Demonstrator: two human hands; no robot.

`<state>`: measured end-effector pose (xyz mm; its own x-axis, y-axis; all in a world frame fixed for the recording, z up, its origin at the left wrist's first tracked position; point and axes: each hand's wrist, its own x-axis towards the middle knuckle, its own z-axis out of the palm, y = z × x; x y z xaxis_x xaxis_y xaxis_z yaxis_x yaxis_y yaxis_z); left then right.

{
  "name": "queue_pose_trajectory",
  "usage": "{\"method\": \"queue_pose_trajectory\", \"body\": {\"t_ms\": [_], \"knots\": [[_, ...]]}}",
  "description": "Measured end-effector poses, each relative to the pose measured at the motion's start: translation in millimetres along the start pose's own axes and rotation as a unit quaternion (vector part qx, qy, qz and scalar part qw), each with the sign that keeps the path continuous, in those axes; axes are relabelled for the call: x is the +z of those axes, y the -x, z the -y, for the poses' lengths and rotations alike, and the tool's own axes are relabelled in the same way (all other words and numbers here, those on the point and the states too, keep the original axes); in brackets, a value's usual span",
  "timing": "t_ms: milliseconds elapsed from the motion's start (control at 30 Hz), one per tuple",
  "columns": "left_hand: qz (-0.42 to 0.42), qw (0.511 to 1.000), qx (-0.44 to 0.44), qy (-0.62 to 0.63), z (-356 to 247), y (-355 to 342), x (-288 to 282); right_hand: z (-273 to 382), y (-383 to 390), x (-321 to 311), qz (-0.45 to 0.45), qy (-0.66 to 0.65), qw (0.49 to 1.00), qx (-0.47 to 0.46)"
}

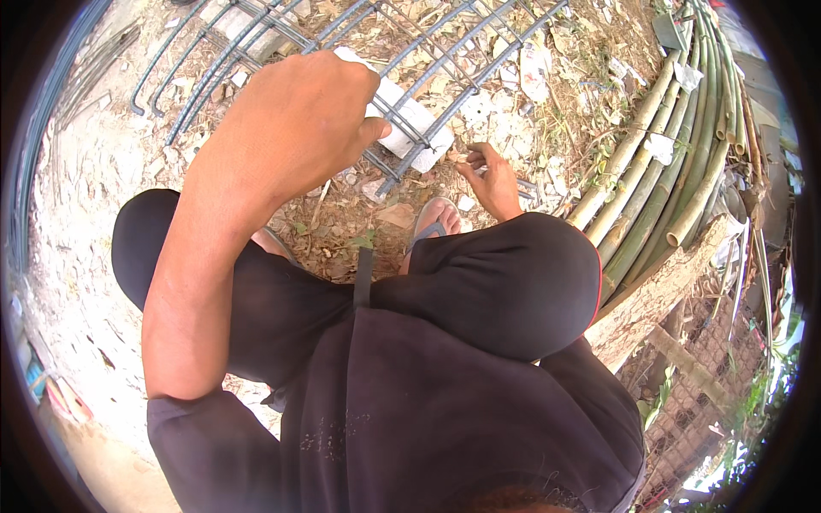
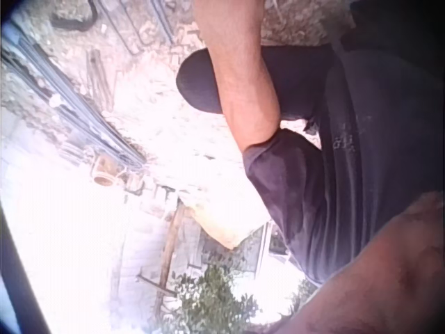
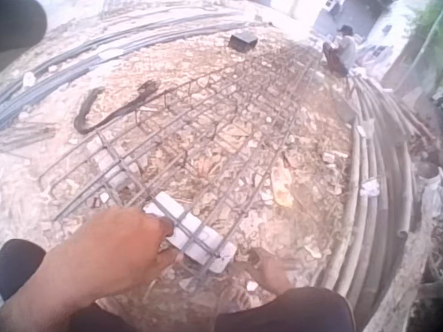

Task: The person ties together intersections of a rebar grid using wire and pliers while squatting on the ground.

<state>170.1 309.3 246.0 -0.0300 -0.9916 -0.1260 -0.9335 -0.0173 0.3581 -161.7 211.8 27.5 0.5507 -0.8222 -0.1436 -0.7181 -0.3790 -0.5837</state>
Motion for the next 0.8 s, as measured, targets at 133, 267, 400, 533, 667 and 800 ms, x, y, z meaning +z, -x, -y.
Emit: {"method": "queue_pose_trajectory", "body": {"t_ms": [133,267,400,533,667,800], "knots": [[-0.01,1.0,0.014,0.023,-7.4,-7.0,-5.3,-82.8,36.0,-34.7,0.099,0.305,0.947,0.01],[0.028,0.999,-0.019,0.02,-5.0,-8.7,-14.8,-117.2,45.1,-40.5,0.147,0.327,0.933,0.023],[0.032,0.999,-0.004,0.028,12.5,-31.3,-33.2,-114.1,28.7,-50.9,0.195,0.374,0.907,-0.022],[0.098,0.995,-0.019,0.011,21.9,-65.2,-65.8,-112.2,37.3,-72.9,0.22,0.35,0.91,-0.022],[0.104,0.993,0.028,-0.052,48.4,-103.3,-106.4,-104.9,68.4,-63.3,0.174,-0.108,0.963,0.177],[0.023,0.998,0.03,0.046,47.4,-149.9,-128.4,-77.4,107.5,-54.3,0.122,-0.262,0.928,0.237]]}}
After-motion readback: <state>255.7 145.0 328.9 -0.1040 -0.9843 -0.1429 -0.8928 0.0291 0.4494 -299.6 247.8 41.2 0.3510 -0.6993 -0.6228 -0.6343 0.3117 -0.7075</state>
